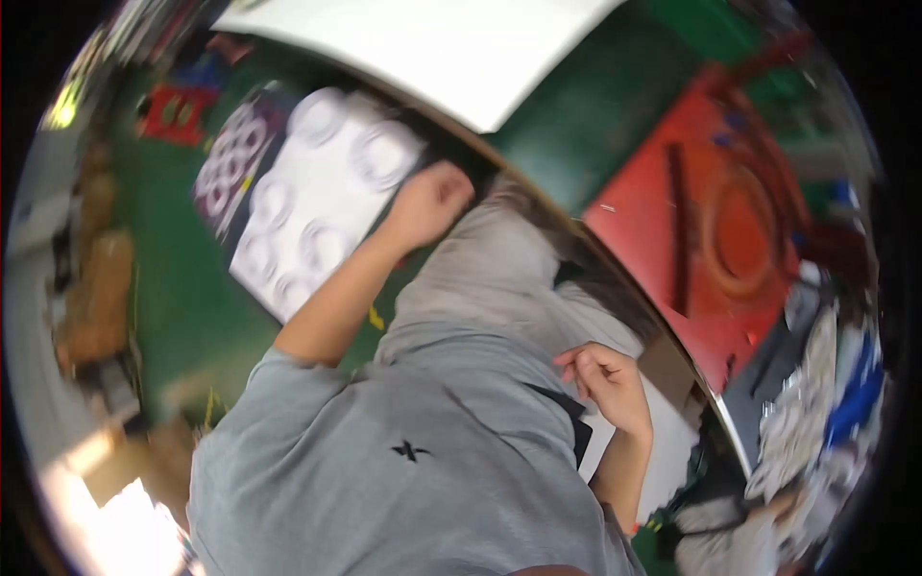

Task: The person assembles circular plastic electronic components by installing internal gears into a plastic housing and applying adhesive tape to secure parts. The assembly is performed using an assembly press and a pick tool.

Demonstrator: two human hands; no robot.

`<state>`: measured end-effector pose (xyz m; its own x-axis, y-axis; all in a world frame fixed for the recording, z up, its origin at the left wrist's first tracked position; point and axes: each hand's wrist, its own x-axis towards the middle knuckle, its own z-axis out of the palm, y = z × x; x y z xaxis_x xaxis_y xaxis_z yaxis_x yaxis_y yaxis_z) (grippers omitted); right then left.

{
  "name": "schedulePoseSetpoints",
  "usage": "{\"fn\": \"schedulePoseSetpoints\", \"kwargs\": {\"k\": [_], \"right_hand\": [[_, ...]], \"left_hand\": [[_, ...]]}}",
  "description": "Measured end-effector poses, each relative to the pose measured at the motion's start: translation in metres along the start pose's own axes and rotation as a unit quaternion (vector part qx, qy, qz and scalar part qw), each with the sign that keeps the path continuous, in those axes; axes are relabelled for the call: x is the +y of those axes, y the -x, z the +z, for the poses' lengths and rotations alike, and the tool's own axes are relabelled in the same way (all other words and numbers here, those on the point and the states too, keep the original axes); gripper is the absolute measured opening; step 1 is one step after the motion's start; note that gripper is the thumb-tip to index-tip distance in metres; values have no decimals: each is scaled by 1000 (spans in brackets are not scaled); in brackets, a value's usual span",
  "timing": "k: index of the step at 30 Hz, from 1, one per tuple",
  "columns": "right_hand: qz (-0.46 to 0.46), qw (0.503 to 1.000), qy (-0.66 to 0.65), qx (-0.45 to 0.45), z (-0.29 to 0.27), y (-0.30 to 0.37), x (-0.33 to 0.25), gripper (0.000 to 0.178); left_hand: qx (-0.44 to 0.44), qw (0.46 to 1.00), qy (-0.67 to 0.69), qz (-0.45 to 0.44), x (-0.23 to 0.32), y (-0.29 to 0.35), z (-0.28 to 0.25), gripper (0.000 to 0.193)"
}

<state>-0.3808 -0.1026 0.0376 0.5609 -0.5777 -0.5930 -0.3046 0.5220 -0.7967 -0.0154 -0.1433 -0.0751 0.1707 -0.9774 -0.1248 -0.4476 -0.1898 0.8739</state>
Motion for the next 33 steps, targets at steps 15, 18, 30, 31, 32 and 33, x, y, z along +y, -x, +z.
{"fn": "schedulePoseSetpoints", "kwargs": {"k": [15, 18, 30, 31, 32, 33], "right_hand": [[-61, 983, 169, 40, 27, -69, -21, 22], [-75, 984, 154, 41, 29, -63, -16, 20], [-170, 974, 118, 92, 29, -23, -25, 14], [-164, 979, 93, 77, 28, -19, -35, 22], [-172, 978, 95, 64, 28, -17, -44, 22], [-270, 949, 110, 121, 30, -13, -56, 31]], "left_hand": [[257, 905, -324, -99, -90, 61, -89, 59], [106, 893, -433, 67, -85, 30, -83, 48], [-131, 955, -260, -50, 92, 24, -159, 23], [-177, 956, -229, -37, 129, 30, -160, 22], [-203, 956, -204, 54, 154, 33, -159, 21], [-228, 946, -180, 143, 176, 33, -158, 20]]}}
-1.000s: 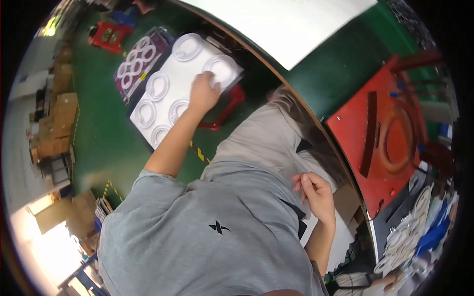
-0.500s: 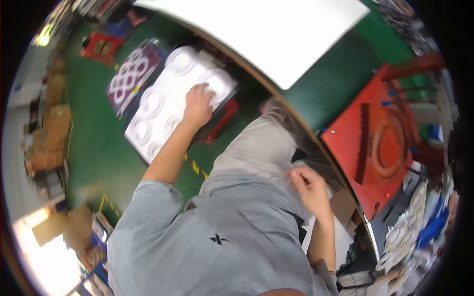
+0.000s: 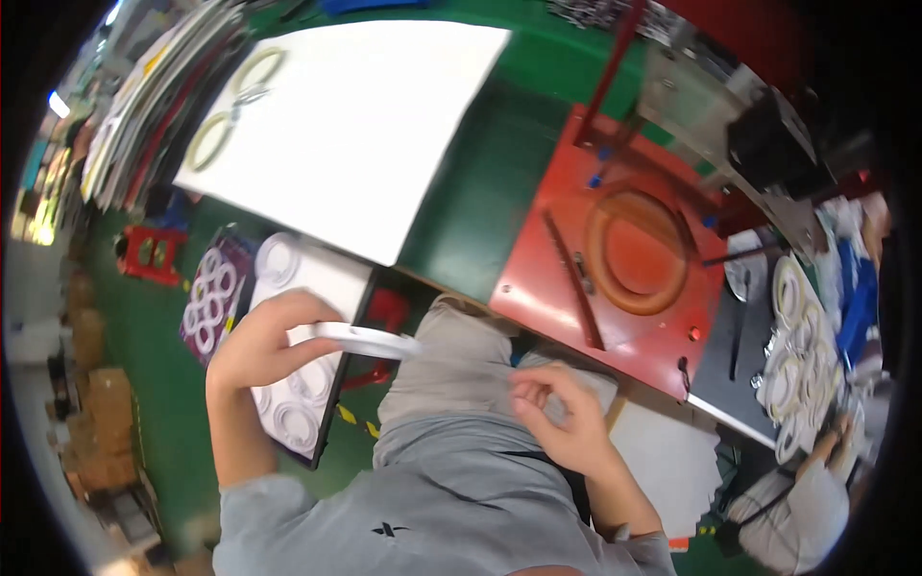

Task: The person assembles circular plastic electronic components by installing internal gears into a plastic housing and applying adhesive tape to secure parts. The assembly is performed using an assembly press and a pick tool.

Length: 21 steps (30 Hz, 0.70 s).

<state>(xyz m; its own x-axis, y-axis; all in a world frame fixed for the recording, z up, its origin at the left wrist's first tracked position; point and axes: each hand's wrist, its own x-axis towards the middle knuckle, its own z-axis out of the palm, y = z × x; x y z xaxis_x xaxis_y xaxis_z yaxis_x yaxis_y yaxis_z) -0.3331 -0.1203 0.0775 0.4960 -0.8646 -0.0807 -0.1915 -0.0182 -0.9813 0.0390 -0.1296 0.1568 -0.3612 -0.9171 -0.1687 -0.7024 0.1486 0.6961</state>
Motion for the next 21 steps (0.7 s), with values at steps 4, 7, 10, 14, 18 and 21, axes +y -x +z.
{"fn": "schedulePoseSetpoints", "kwargs": {"k": [4, 7, 10, 14, 18, 21], "right_hand": [[-229, 959, 110, 126, 4, -22, -60, 52], [-307, 936, 157, 73, -12, -32, -63, 32], [-326, 890, 257, 189, -38, -26, -68, 20], [-238, 817, 472, 231, -63, -27, -61, 45], [-159, 782, 558, 228, -73, -33, -42, 43], [-138, 797, 539, 235, -70, -28, -34, 40]], "left_hand": [[35, 965, 81, 245, 50, -42, 4, 17], [84, 958, 93, 259, 60, -62, 19, 24], [214, 941, -46, 257, 55, -82, -1, 44], [438, 886, -148, 41, -57, -111, -67, 45], [478, 798, -343, -133, -185, -119, -136, 52], [419, 777, -446, -145, -237, -105, -162, 53]]}}
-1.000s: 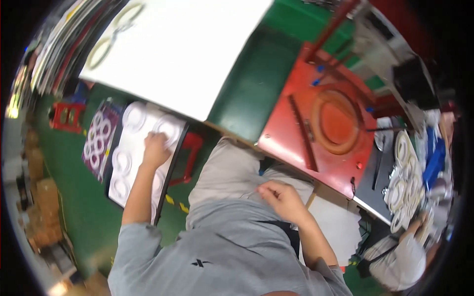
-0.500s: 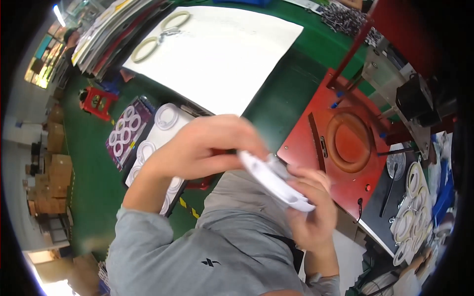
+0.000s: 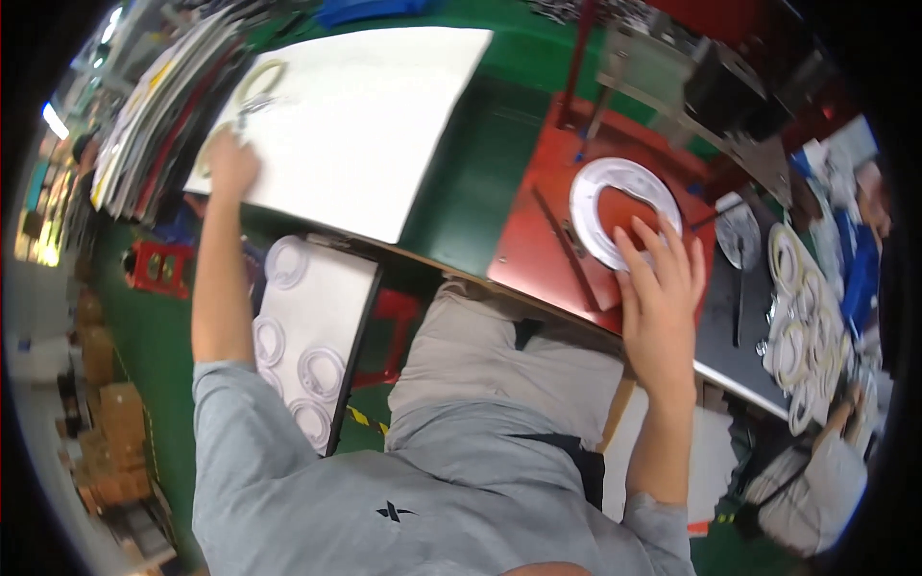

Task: The person assembles circular plastic electronic components by installing internal gears into a plastic housing and applying adhesive tape to secure parts. The assembly is performed using an assembly press and a pick tool.

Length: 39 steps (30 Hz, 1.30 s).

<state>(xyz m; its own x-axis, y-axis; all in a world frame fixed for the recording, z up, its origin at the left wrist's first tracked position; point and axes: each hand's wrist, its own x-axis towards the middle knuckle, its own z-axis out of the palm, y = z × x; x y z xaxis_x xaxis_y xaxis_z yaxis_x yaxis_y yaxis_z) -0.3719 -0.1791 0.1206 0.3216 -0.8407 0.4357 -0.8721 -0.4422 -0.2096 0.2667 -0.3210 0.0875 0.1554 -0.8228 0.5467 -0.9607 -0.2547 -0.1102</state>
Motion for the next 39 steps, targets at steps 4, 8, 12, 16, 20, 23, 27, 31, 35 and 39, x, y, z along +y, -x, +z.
{"fn": "schedulePoseSetpoints", "kwargs": {"k": [4, 8, 12, 16, 20, 23, 27, 31, 35, 39], "right_hand": [[36, 999, -32, 19, 2, 16, -7, 38], [-3, 984, -169, 52, 3, 37, -30, 34], [-41, 944, -323, -43, 14, 61, -60, 26], [-42, 905, -399, -139, 37, 70, -79, 20], [-53, 845, -485, -219, 48, 58, -98, 17], [-67, 815, -521, -243, 56, 47, -112, 20], [-83, 811, -534, -224, 72, 34, -146, 31], [-111, 838, -486, -223, 93, 44, -163, 35], [-101, 798, -475, -356, 102, 62, -148, 26], [-30, 811, -512, -282, 87, 46, -124, 21]], "left_hand": [[19, 997, 46, -58, 1, 5, 18, 46], [6, 988, 118, -99, 31, 22, -22, 32], [12, 982, 184, -31, 68, 42, -49, 33], [17, 970, 241, -40, 138, 88, -118, 31], [-19, 950, 310, -20, 181, 139, -194, 20], [-99, 925, 366, 2, 200, 162, -235, 20], [-329, 691, 584, -269, 207, 200, -238, 28], [-331, 431, 705, -456, 220, 244, -196, 35], [-346, 203, 702, -589, 227, 270, -150, 40], [-443, 329, 665, -503, 238, 266, -148, 42]]}}
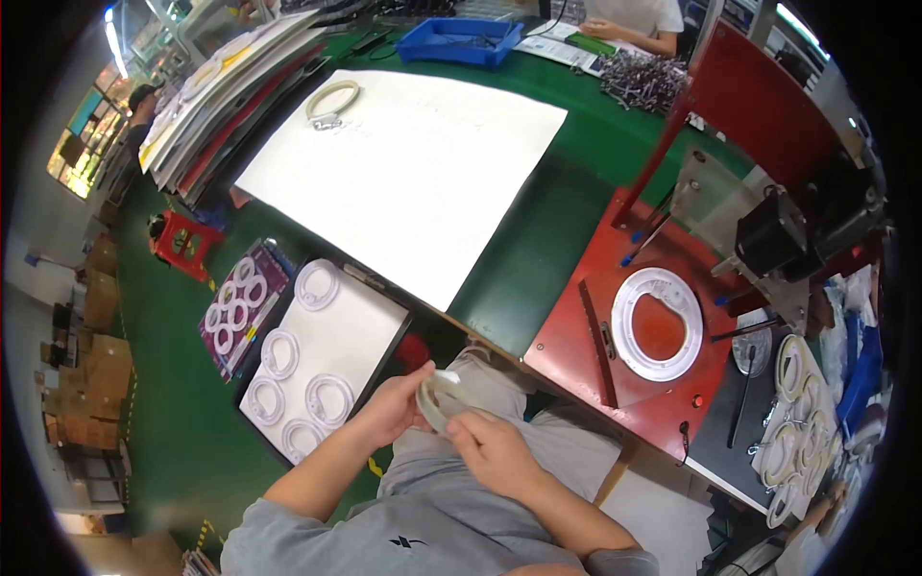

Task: The person assembles circular plastic electronic components by installing internal gears into a plastic housing and applying adhesive tape to secure parts. The assembly is performed using an assembly press and a pick tool.

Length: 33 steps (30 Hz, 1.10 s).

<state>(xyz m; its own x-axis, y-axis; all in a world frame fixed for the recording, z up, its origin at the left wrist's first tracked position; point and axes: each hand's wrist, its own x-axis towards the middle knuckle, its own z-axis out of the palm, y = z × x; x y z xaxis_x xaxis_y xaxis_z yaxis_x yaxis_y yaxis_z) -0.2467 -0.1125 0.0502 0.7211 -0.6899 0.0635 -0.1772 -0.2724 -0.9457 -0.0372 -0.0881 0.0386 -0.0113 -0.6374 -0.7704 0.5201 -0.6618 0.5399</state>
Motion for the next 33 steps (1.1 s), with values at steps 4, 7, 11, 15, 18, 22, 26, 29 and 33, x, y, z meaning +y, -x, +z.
{"fn": "schedulePoseSetpoints", "kwargs": {"k": [4, 7, 11, 15, 18, 22, 26, 29, 33], "right_hand": [[40, 986, -122, 105, -20, 7, -1, 31], [181, 907, -356, 131, -47, 16, -8, 35], [134, 823, -497, 240, -75, 27, -17, 35], [47, 829, -510, 226, -97, 31, -26, 46], [13, 826, -511, 235, -104, 37, -30, 45], [-23, 839, -484, 247, -112, 50, -34, 41], [-32, 855, -429, 291, -117, 67, -33, 38], [-29, 865, -388, 317, -121, 77, -25, 36], [3, 855, -385, 348, -123, 87, -22, 33]], "left_hand": [[42, 937, -326, 118, 5, -2, 9, 30], [-38, 784, -341, 517, 15, -5, 32, 20], [-225, 876, -231, 359, 19, 7, 48, 23], [-217, 822, -314, 422, 29, 14, 67, 23], [-161, 699, -421, 555, 40, 22, 84, 28], [-241, 710, -364, 552, 36, 23, 95, 37], [-310, 745, -344, 480, 34, 19, 101, 36], [-322, 760, -318, 466, 28, 8, 107, 27], [-270, 762, -322, 493, 11, 0, 117, 27]]}}
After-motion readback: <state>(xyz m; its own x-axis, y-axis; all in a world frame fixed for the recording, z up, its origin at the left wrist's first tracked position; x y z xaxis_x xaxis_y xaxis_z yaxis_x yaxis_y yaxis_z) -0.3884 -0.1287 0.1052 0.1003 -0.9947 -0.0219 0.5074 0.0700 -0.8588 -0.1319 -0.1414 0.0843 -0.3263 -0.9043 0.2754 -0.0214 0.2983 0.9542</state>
